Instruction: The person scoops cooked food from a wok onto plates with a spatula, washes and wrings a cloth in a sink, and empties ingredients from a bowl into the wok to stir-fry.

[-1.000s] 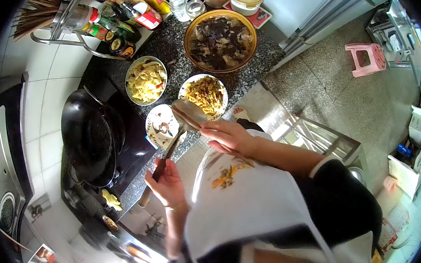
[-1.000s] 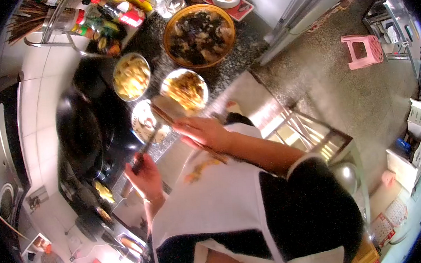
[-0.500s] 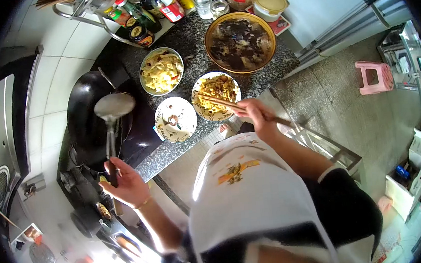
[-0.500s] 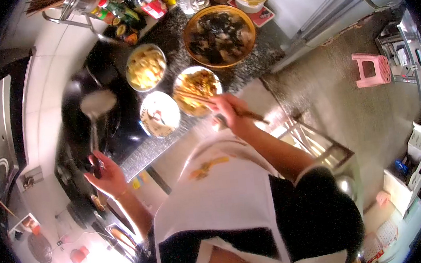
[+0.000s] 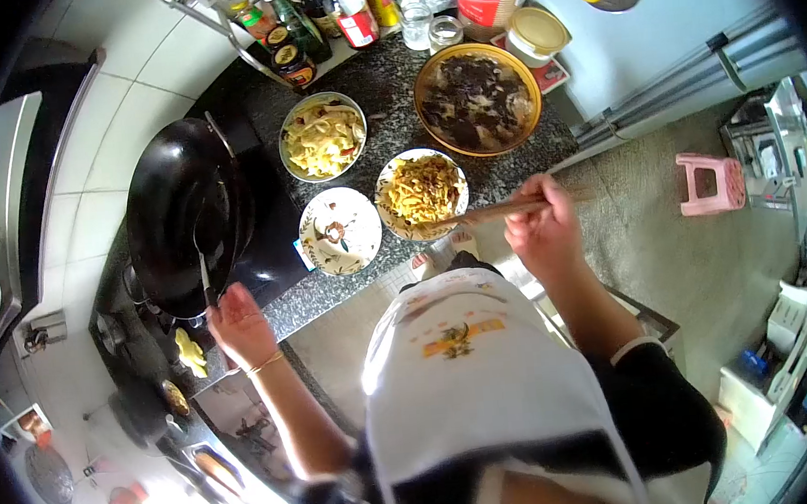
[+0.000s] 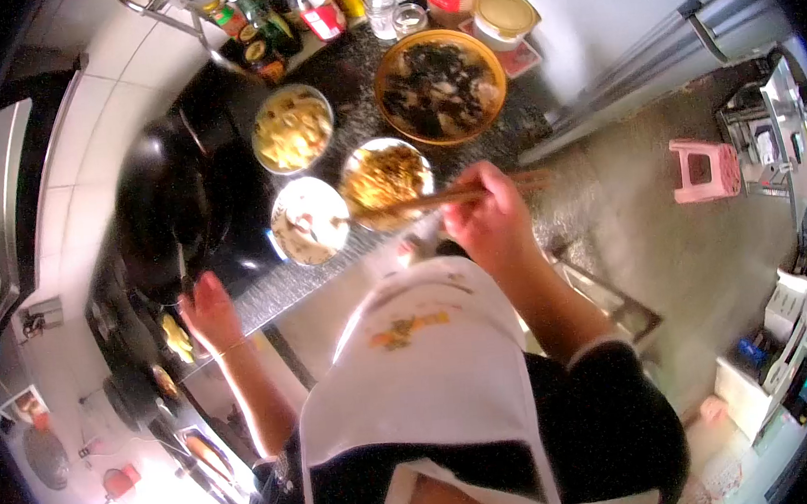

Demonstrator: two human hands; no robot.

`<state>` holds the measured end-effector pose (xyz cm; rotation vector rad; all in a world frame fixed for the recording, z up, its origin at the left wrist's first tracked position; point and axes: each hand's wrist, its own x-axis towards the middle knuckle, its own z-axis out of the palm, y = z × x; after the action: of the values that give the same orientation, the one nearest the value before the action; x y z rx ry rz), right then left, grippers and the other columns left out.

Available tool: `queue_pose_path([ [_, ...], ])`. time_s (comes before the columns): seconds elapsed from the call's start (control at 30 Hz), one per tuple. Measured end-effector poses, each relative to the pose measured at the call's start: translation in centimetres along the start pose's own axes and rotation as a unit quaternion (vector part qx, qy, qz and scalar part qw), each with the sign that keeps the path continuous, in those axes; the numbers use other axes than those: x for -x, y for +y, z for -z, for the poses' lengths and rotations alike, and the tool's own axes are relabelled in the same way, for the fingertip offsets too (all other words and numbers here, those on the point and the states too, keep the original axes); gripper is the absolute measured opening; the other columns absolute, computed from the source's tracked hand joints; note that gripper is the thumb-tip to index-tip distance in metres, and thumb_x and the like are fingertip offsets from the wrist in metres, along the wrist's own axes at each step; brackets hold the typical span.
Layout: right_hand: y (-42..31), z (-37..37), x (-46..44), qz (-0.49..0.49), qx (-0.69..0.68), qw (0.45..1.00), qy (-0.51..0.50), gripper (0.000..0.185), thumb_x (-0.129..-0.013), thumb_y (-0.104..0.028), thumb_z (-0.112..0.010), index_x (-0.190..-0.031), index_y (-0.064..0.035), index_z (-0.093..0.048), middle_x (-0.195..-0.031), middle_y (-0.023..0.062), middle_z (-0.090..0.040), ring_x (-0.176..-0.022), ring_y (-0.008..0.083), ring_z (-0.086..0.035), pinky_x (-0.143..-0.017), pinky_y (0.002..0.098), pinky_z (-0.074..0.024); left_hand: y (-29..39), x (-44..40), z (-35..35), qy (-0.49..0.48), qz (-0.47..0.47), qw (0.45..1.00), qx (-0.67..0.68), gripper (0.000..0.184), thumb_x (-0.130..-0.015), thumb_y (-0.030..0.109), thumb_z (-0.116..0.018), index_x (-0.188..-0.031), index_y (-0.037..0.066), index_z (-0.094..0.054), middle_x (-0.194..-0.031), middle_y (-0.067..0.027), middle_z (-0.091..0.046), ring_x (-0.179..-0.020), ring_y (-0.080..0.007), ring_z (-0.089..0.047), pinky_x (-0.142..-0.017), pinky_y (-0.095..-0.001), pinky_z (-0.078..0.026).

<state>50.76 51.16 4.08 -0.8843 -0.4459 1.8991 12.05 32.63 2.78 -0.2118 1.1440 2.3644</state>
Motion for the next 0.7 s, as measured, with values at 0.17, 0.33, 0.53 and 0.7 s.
queue_pose_path([
  [0.17, -4.4, -5.9, 3.3, -0.051, -0.219, 0.898, -0.377, 0.03, -0.096, -0.034, -0.033, -0.087, -0.0085, -0.046, -0.064, 0.0097, -0.055, -0.048, 0.0174, -0.054, -0.039, 0.0271, -0.0454, -9.0, 0.3, 8.5, -0.014, 0.072, 0.938, -0.339, 0.018, -0.087, 0.02, -0.054, -0.082, 0.003, -0.054, -0.09, -0.0111, -0.056, -0.084, -0.0199, -0.054, -0.075, -0.0323, -0.05],
  [0.33, -6.4, -11.2, 5.9, -0.111, -0.293, 0.815, -0.487, 0.027, -0.095, -0.025, -0.042, -0.092, -0.0001, -0.052, -0.076, 0.0187, -0.062, -0.06, 0.0213, -0.064, -0.044, 0.0275, -0.0514, -15.0, 3.2, 7.5, 0.057, 0.261, 0.941, -0.206, 0.022, -0.09, 0.02, -0.047, -0.108, 0.007, -0.043, -0.088, -0.0126, -0.058, -0.079, -0.0233, -0.058, -0.071, -0.0358, -0.051],
  [0.53, -6.3, -13.3, 6.7, -0.183, -0.326, 0.754, -0.541, 0.03, -0.094, -0.026, -0.045, -0.107, 0.0008, -0.051, -0.081, 0.0272, -0.061, -0.062, 0.0248, -0.065, -0.048, 0.028, -0.0543, -16.3, 3.1, 5.7, 0.008, 0.187, 0.949, -0.254, 0.013, -0.092, 0.021, -0.043, -0.098, 0.009, -0.045, -0.076, -0.0082, -0.057, -0.061, -0.0188, -0.058, -0.058, -0.0319, -0.052],
  [0.7, -5.9, -13.2, 5.9, -0.245, -0.337, 0.709, -0.569, 0.033, -0.096, -0.029, -0.036, -0.113, -0.0042, -0.051, -0.084, 0.0296, -0.061, -0.064, 0.0273, -0.066, -0.049, 0.0297, -0.055, -16.6, 2.5, 4.7, 0.027, 0.119, 0.925, -0.358, 0.014, -0.09, 0.018, -0.042, -0.089, 0.005, -0.047, -0.07, -0.007, -0.056, -0.054, -0.0151, -0.056, -0.047, -0.0278, -0.05],
])
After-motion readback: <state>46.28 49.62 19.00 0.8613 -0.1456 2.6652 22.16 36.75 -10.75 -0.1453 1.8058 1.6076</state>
